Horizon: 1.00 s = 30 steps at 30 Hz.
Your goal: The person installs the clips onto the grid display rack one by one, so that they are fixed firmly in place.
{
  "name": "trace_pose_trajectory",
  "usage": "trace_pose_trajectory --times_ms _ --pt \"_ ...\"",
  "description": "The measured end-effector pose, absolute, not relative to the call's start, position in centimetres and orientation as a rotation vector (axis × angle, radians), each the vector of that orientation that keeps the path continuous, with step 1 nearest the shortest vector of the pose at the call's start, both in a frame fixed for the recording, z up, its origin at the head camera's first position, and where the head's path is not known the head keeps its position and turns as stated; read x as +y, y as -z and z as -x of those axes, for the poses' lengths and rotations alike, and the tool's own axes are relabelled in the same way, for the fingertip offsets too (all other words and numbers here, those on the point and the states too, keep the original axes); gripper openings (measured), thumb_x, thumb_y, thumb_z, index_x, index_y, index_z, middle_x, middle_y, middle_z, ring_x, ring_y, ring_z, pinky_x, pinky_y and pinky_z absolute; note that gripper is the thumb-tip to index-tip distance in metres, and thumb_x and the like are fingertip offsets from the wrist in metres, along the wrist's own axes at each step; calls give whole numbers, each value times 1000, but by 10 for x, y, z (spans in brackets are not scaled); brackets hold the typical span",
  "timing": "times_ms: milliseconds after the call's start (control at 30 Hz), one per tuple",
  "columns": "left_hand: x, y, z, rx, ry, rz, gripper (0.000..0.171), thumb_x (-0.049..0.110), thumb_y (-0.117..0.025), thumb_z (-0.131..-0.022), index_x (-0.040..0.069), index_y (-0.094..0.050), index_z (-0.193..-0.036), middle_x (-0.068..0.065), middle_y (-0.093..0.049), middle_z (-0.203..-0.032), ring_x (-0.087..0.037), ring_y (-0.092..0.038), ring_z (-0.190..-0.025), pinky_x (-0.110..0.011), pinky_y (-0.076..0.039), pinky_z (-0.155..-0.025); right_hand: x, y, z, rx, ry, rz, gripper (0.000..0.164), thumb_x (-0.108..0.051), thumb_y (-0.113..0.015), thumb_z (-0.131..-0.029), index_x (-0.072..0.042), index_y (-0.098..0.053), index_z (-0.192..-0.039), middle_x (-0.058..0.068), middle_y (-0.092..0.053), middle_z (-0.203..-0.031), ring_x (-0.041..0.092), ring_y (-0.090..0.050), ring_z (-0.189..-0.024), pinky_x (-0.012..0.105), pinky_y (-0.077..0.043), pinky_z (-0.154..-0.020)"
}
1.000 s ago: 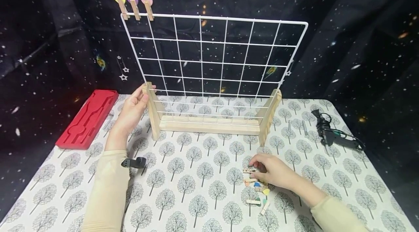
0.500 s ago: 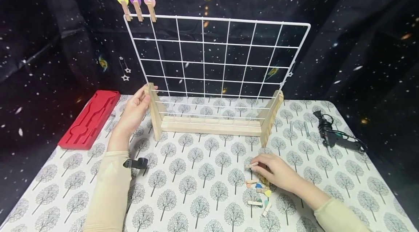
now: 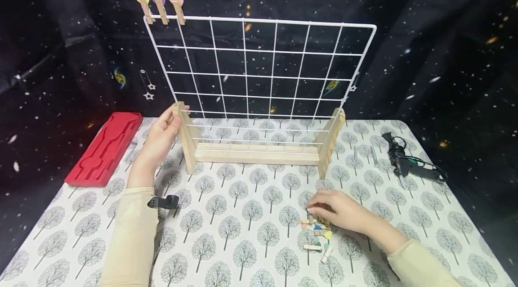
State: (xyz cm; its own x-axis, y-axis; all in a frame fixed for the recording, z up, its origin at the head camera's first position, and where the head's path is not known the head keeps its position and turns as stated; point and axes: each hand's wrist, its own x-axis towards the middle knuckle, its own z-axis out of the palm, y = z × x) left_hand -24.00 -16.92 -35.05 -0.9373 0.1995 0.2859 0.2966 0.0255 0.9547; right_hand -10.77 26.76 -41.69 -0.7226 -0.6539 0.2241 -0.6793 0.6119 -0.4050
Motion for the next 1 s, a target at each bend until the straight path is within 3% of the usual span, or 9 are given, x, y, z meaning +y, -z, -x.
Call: trace_pose_trajectory --times_ms 267,433,767,1000 --pt "-173 357 252 -2175 2095 547 49 30 -45 -89 25 -30 -135 2 -42 -133 -10 -33 -125 -36 -24 -105 276 416 102 -2816 -651 -1140 24 -22 -61 -81 -22 -61 -104 -13 -56 -99 1 -52 -83 22 -48 -70" --pt "-176 362 255 -2177 2084 530 50 32 -46 -88 25 -30 -135 2 -41 -133 -10 -33 -124 -36 -24 -105 270 415 106 -2783 -580 -1183 22 -22 -64 -78 -21 -62 -100 -13 -55 -97 -1 -49 -75 18 -47 -64" --pt "-173 349 240 -2187 2115 520 50 29 -45 -89 20 -29 -136 0 -39 -135 -11 -31 -125 -34 -23 -105 260 416 114 -2832 -617 -1268 14 -22 -63 -78 -22 -60 -92 -15 -53 -91 -1 -51 -79 18 -48 -70" --pt "-172 351 239 -2209 2107 513 49 31 -44 -89 22 -29 -136 2 -38 -135 -11 -30 -126 -34 -22 -106 260 402 112 -2843 -912 -1136 13 -20 -58 -82 -24 -57 -94 -14 -58 -81 -1 -51 -67 17 -46 -57"
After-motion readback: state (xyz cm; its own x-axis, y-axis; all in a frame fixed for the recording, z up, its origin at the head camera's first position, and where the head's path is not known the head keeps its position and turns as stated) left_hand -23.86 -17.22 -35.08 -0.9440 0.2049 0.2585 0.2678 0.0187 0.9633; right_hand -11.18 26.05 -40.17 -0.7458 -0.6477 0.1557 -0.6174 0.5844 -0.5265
